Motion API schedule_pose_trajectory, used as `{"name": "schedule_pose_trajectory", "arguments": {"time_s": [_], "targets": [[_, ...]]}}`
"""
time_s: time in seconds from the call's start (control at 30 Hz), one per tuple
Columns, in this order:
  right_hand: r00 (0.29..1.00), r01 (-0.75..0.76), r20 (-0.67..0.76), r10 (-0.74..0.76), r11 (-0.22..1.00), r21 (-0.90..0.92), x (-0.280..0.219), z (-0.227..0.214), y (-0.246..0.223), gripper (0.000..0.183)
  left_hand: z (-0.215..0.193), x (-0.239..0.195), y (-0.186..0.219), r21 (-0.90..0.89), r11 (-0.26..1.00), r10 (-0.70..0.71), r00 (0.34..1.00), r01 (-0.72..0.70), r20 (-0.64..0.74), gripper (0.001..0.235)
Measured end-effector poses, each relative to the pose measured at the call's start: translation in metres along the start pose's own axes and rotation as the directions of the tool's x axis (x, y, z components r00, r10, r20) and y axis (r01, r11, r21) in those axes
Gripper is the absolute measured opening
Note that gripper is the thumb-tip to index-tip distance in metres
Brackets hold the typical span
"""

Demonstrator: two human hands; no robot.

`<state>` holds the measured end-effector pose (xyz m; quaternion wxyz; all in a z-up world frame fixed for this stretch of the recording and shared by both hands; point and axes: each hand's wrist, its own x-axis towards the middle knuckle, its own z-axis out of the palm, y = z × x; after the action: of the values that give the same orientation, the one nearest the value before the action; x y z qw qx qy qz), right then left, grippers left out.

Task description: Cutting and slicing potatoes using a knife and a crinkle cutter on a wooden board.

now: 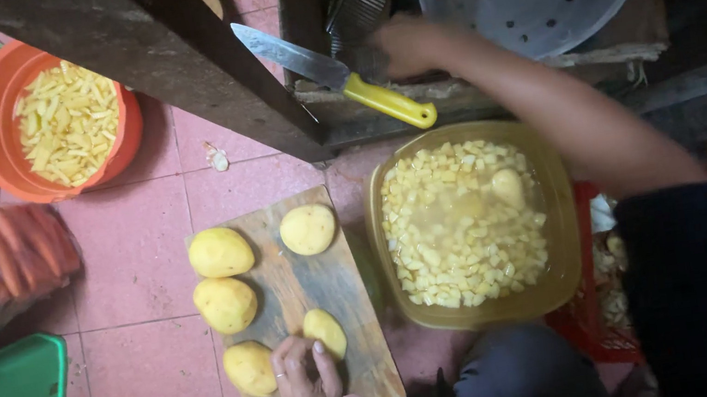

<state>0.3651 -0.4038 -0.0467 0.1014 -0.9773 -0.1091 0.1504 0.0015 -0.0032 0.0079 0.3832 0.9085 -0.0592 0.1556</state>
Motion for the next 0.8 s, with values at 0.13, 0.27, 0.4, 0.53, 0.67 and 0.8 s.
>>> {"name": "schedule_pose_trajectory", "arguments": {"time_s": [0.13,0.27,0.4,0.53,0.67,0.8], "targets": [[0.981,0.165,-0.084,-0.177,0.978,-0.129,0.057,0.069,0.018,0.052,0.001,0.001,-0.003,0.01,1.0,0.003,1.0,-0.003,-0.005,0.016],[0.994,0.098,-0.028,-0.107,0.966,-0.24,0.039,0.038,-0.006,0.062,0.0,0.001,0.003,-0.008,1.0,-0.001,1.0,0.001,-0.007,0.016],[0.995,0.096,-0.013,-0.095,0.983,0.159,0.061,0.051,0.049,0.044,0.0,0.003,0.004,0.004,1.0,0.027,0.999,-0.027,-0.024,0.015],[0.949,0.143,-0.307,0.065,0.782,0.606,0.031,0.012,0.049,0.023,0.0,-0.002,0.0,-0.015,0.999,-0.039,0.999,0.039,-0.001,0.014],[0.848,0.384,-0.529,0.029,0.655,0.651,0.02,-0.001,0.073,0.019,0.001,0.001,0.002,0.011,1.0,0.0,1.0,0.0,-0.014,0.015],[0.909,0.23,-0.323,0.265,0.329,0.916,-0.02,-0.027,0.071,0.025,0.0,0.004,0.005,0.003,1.0,0.019,1.0,-0.019,-0.015,0.016]]}}
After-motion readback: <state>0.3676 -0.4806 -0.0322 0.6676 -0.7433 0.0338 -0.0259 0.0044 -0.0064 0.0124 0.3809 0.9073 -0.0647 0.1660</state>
